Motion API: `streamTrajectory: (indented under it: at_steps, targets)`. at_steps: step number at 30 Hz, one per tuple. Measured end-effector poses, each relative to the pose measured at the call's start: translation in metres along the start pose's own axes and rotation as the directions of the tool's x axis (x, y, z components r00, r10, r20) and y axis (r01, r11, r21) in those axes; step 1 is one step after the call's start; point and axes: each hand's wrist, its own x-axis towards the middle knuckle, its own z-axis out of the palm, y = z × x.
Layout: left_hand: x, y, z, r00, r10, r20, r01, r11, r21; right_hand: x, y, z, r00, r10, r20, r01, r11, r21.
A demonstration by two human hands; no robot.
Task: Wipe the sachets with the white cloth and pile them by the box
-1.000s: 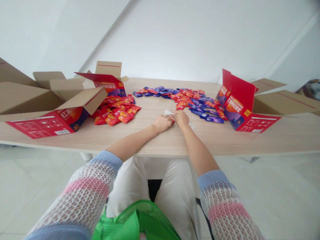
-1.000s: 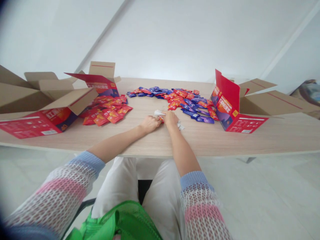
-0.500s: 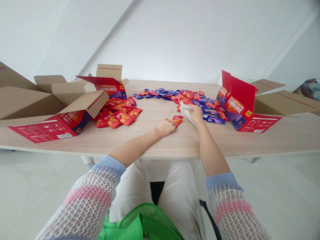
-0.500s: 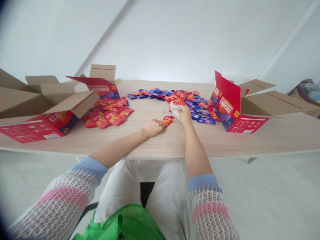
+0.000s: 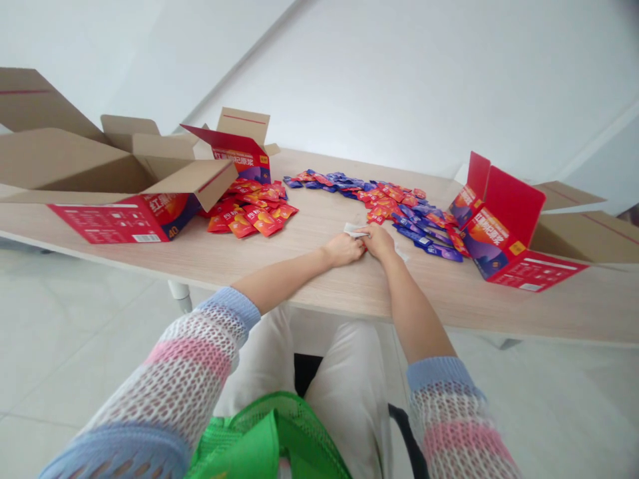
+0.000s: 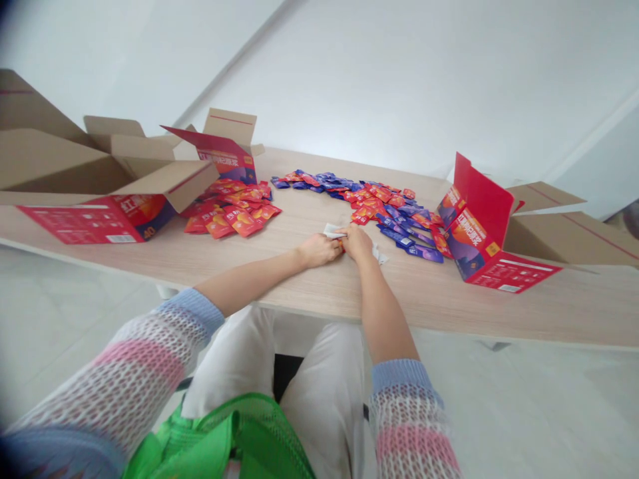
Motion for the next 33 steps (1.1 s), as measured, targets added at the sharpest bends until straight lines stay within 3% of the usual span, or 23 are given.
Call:
streamTrajectory:
  at_steps: [3, 7, 12, 15, 18, 22, 24, 29, 33]
  targets:
    - [-0.001, 0.002, -0.005, 1.000, -0.012, 0.025, 0.012, 1.000, -0.021, 0.001, 0.004, 0.001, 0.990, 0.144, -0.012, -0.144, 0.988, -0.048]
    - [-0.001, 0.010, -0.014, 0.991, -0.088, 0.100, 0.093, 0.994, -0.048, -0.001, 0.013, 0.000, 0.940, 0.339, -0.026, -0.340, 0.937, -0.073]
    - [0.003, 0.019, -0.021, 0.956, -0.208, 0.209, 0.230, 0.969, -0.086, -0.005, 0.030, -0.006, 0.908, 0.413, -0.070, -0.416, 0.909, -0.029]
    - [0.002, 0.013, -0.024, 0.949, -0.222, 0.226, 0.247, 0.965, -0.091, -0.004, 0.037, -0.013, 0.926, 0.348, -0.147, -0.341, 0.938, 0.071]
    - [-0.002, 0.002, -0.026, 0.945, -0.230, 0.232, 0.255, 0.964, -0.081, -0.002, 0.033, -0.017, 0.969, 0.136, -0.204, -0.110, 0.985, 0.136]
    - [-0.009, -0.011, -0.024, 0.938, -0.246, 0.244, 0.271, 0.960, -0.075, -0.007, 0.007, -0.015, 0.985, -0.171, -0.033, 0.173, 0.980, 0.093]
    - [-0.011, -0.014, -0.021, 0.932, -0.267, 0.247, 0.293, 0.953, -0.075, -0.012, -0.006, -0.013, 0.971, -0.230, 0.064, 0.229, 0.973, 0.026]
    - [-0.007, -0.012, -0.014, 0.938, -0.277, 0.209, 0.303, 0.947, -0.104, -0.016, -0.013, -0.014, 0.985, -0.075, 0.157, 0.098, 0.985, -0.143]
    - [0.000, -0.006, -0.011, 0.932, -0.306, 0.193, 0.330, 0.938, -0.106, -0.011, -0.006, -0.010, 0.988, 0.082, 0.130, -0.059, 0.984, -0.171]
